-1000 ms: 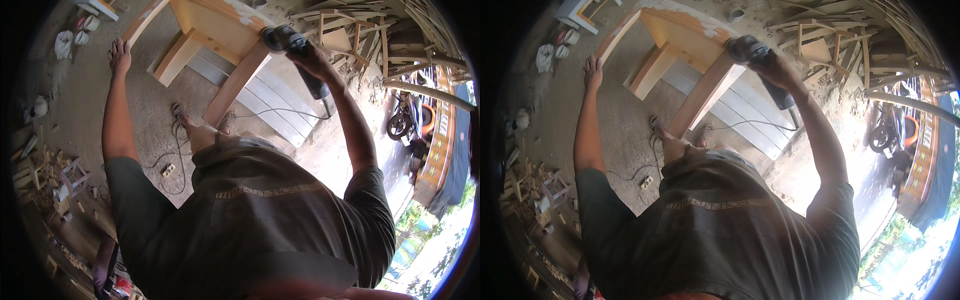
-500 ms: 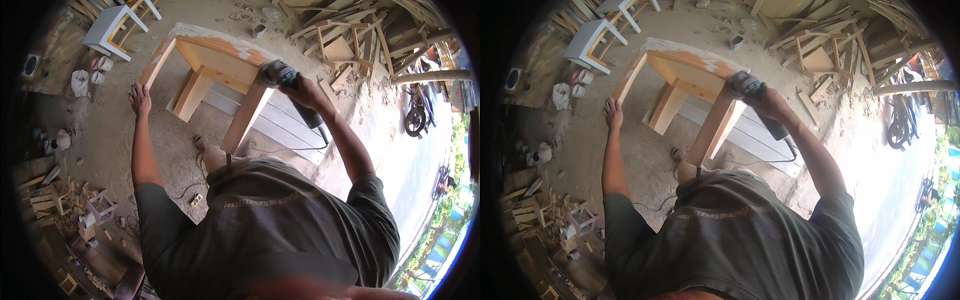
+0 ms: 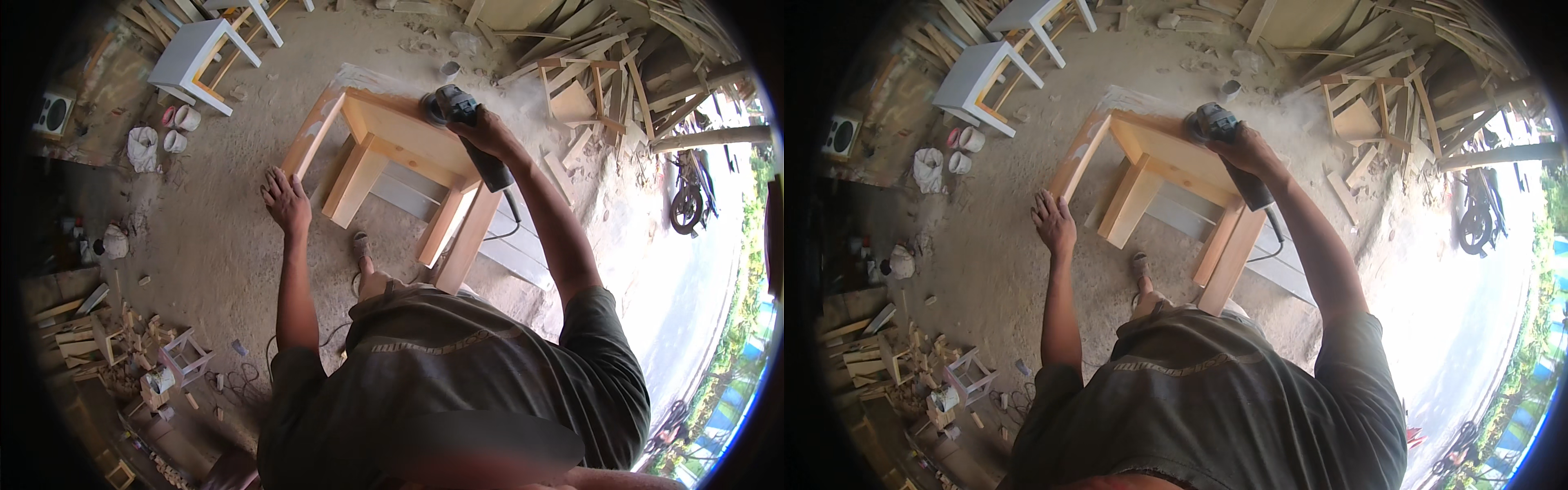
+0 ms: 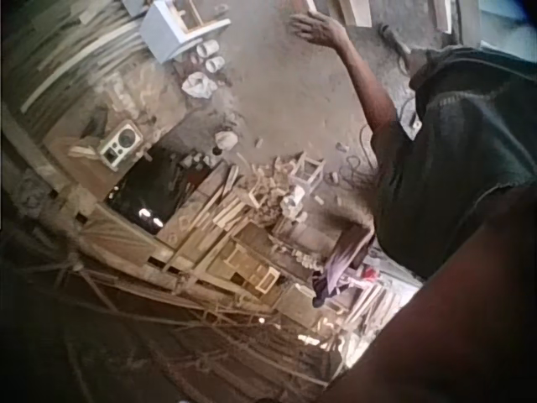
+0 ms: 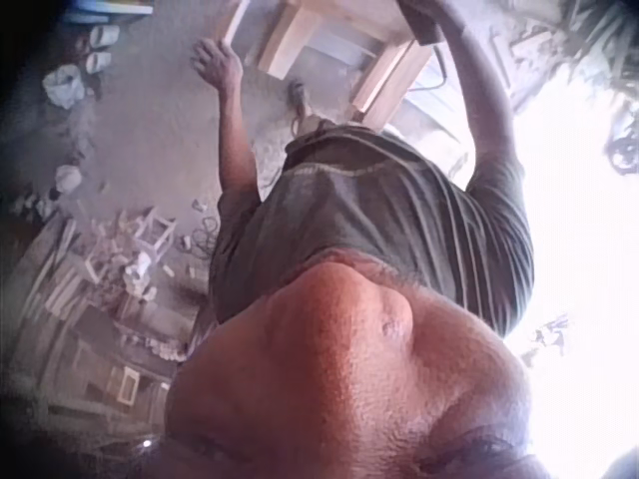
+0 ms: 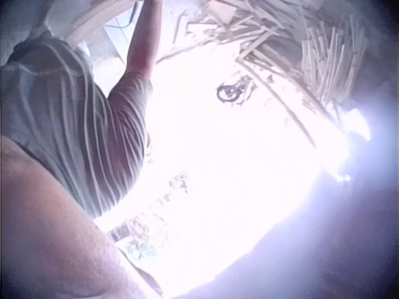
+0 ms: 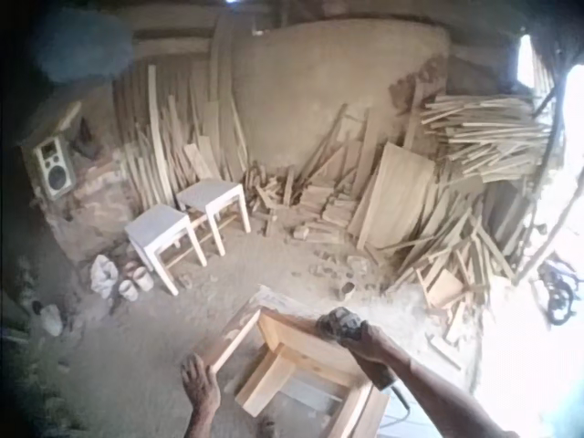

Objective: The person uses a power sander to smooth the surfaces of a wooden chair, moving the tool across the seat and the legs and turning the chair over to reach different parts.

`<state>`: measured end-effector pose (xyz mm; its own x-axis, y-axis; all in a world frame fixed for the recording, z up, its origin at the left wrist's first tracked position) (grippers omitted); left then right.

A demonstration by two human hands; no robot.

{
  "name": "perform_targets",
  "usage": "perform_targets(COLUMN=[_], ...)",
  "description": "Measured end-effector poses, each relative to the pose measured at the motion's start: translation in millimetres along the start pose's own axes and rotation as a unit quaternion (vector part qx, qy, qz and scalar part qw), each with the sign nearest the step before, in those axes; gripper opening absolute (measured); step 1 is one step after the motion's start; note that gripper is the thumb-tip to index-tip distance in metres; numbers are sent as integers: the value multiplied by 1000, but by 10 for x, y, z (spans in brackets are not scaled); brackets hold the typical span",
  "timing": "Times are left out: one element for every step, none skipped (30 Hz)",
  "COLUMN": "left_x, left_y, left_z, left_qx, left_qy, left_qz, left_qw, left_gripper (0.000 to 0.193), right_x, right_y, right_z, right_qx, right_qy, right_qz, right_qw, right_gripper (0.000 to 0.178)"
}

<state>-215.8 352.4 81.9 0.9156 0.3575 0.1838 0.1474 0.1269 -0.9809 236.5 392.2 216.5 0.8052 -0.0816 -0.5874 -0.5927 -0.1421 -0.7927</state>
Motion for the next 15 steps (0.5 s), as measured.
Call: perform_targets(left_x=[-2, -29, -49, -67, -67, 14, 7, -12, -5, 28, 17, -6, -14, -49, -65], left_y=[-3, 39, 30, 22, 17, -92, -114, -125, -131, -142, -120, -78, -36, -9, -22], left_z=[10, 22, 36, 37, -1, -15, -30, -13, 14, 24, 23, 38, 53, 59, 51], left_qx=[3, 39, 45, 50, 53, -3, -1, 3, 6, 12, 28, 44, 60, 60, 49], left_qy=[2, 16, 18, 19, 21, 8, 11, 15, 24, 36, 39, 44, 51, 57, 50], left_qz=[5, 12, 13, 13, 14, 22, 20, 18, 14, 8, -2, -12, -25, -23, -17], left_qw=[1000, 999, 999, 998, 998, 1000, 1000, 1000, 1000, 999, 999, 998, 997, 996, 997], left_gripper=[67, 65, 65, 64, 64, 66, 67, 67, 67, 67, 66, 64, 63, 64, 65], right_x=[-121, -243, -415, -584, -769, -915, -1096, -1309, -1473, -1544, -1590, -1601, -1584, -1589, -1604], right_y=[100, 224, 320, 413, 499, 563, 644, 728, 798, 862, 926, 1028, 1105, 1128, 1116], right_z=[164, 344, 504, 667, 831, 1006, 1175, 1329, 1469, 1626, 1786, 1949, 2062, 2080, 2036], right_qx=[-2, -4, -6, -12, -27, -39, -53, -45, -33, -46, -57, -48, -38, -28, -18], right_qy=[-11, -22, -35, -37, -42, -41, -45, -50, -51, -49, -46, -51, -54, -47, -40], right_qz=[-4, -5, -7, 1, 2, 3, 5, 6, 6, 20, 35, 25, 13, 15, 16], right_qw=[1000, 1000, 999, 999, 999, 998, 998, 998, 998, 998, 997, 997, 998, 998, 999], right_gripper=[74, 74, 73, 75, 74, 74, 74, 72, 71, 70, 69, 69, 69, 68, 68])
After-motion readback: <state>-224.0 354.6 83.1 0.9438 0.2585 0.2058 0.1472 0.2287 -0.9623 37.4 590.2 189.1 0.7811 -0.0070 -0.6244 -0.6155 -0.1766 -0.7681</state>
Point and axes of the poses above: each hand's wrist, its own z-axis towards the middle knuckle, its own y-axis out of the palm, x = y × z, the point moved 2 cm from there along z, towards the middle knuckle, and after that the axes turned 8 degrees about -y, right-handed, at the moved point
